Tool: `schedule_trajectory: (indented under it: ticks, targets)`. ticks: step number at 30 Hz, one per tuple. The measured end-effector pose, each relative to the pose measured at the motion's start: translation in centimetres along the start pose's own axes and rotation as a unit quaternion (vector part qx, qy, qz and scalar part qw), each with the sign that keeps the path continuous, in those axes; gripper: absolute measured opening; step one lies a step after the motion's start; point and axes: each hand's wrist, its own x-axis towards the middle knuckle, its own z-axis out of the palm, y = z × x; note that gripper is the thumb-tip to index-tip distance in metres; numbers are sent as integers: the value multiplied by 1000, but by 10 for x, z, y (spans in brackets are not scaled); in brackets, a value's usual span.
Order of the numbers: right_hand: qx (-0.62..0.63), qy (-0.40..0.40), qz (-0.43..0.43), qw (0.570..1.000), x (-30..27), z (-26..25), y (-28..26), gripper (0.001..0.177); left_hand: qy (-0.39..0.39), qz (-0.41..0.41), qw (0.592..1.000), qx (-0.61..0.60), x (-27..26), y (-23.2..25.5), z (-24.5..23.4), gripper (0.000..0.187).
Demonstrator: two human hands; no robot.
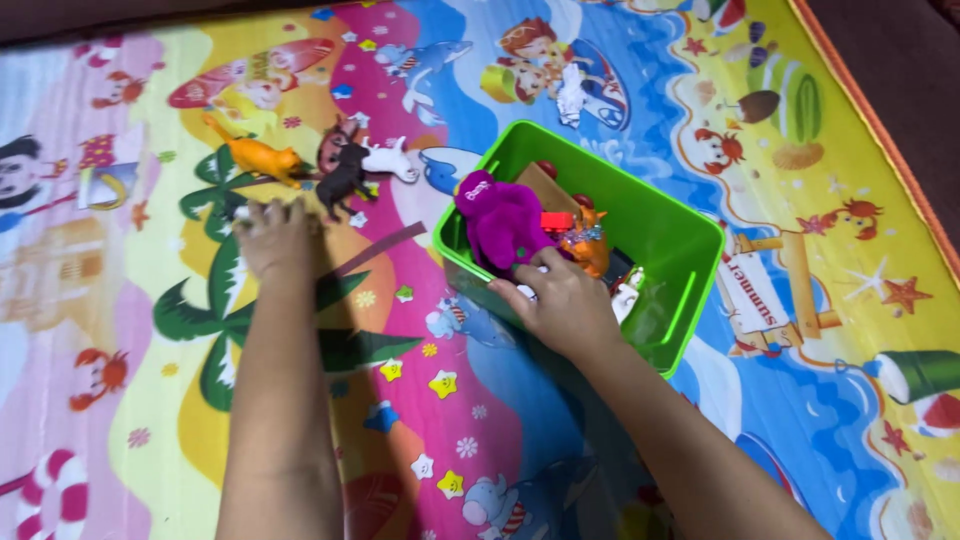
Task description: Gathering various toys and pillows from a play mat and placing them into a storage bin or onto a sofa.
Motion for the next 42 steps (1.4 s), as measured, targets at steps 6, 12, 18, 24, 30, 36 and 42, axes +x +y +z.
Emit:
schedule_trajectory:
  ticks: [6,12,18,24,30,36,42]
  targets:
    - [6,-18,2,1000,1,-1,0,43,-8,34,999,22,-47,-36,42,29]
    - [-12,-3,-6,1000,0,5,-5,44,190,93,954,-212,-59,-7,-48,45]
    - [-20,-21,1,1000,-2,1,-5,42,209,292,838,-410,-92,145,-206,48]
    - [15,-11,14,1000,-14,11,18,39,240,468,836,-154,-115,262,-226,47]
    - [57,-89,53,993,-13,-32,7,38,185,461,800,-336,-139,238,-224,49]
    - [32,-53,-61,996,-18,-17,17,26,178,272,845,-424,-105,148,-204,27]
    - [61,-42,1,997,-13,-25,-2,26,48,64,939,-333,-77,99,-153,47]
